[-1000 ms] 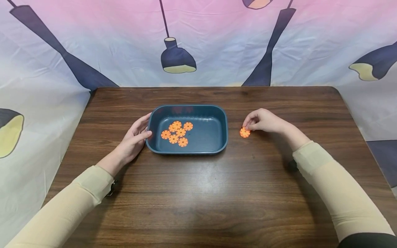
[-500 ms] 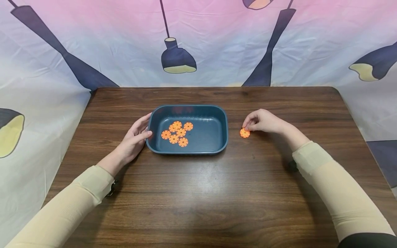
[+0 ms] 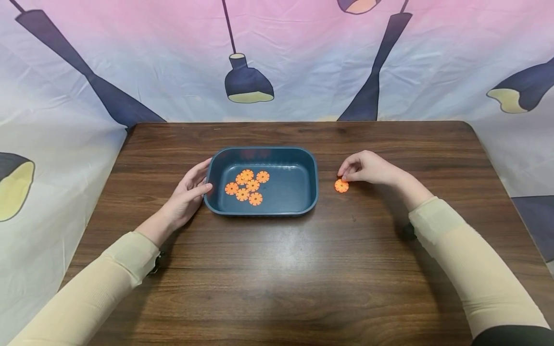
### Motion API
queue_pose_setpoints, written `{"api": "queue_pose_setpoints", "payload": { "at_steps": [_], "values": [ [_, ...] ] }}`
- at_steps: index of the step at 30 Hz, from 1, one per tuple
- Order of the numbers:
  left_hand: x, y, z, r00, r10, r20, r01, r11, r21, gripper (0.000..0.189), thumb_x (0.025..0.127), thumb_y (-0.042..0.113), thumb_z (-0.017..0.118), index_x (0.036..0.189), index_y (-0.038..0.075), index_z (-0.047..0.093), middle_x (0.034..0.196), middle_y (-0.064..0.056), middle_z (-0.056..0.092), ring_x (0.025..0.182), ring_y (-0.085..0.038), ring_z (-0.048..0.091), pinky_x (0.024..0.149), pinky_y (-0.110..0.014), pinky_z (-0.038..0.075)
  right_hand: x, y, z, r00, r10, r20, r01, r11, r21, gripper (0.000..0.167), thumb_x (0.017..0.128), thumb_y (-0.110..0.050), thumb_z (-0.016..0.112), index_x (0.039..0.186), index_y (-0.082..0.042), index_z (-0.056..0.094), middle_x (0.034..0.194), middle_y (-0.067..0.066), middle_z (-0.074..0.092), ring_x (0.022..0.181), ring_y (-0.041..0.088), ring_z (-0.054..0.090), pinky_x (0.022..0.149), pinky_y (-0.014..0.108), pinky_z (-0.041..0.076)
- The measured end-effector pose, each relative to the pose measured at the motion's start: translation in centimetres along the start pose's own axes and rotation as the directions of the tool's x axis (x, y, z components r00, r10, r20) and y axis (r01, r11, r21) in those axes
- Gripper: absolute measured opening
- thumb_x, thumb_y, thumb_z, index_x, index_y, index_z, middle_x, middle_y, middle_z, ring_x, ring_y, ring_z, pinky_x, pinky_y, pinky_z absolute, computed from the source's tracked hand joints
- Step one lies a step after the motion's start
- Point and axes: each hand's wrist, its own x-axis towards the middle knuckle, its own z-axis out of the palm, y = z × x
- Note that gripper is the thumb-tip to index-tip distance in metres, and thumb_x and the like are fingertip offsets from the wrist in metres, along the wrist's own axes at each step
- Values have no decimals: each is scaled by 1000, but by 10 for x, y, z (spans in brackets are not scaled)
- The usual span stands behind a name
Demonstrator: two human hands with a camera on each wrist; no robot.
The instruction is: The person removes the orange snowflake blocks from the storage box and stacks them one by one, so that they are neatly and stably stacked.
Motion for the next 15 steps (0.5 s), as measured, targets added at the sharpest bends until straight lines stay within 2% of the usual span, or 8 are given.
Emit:
{"api": "queue_pose_setpoints", "payload": {
  "at_steps": [7,15],
  "values": [
    [-1,0,0,1000,11,-1,-11,1000,-15,58,109,4,52,164,20,38,152,12,49,139,-1,47,107,-16,45,5,-17,-5,999,-8,-53,10,999,33,14,95,-4,77,108,1,78,97,14,78,83,6,67,78,16,54],
    [0,-2,-1,1000,16,-6,-16,1000,-24,58,109,3,52,163,20,39,150,13,51,138,0,48,106,-16,46,17,-43,-9,995,-49,-93,50,999,9,14,95,-5,78,109,-2,78,96,9,78,85,9,67,80,18,54]
  ]
}}
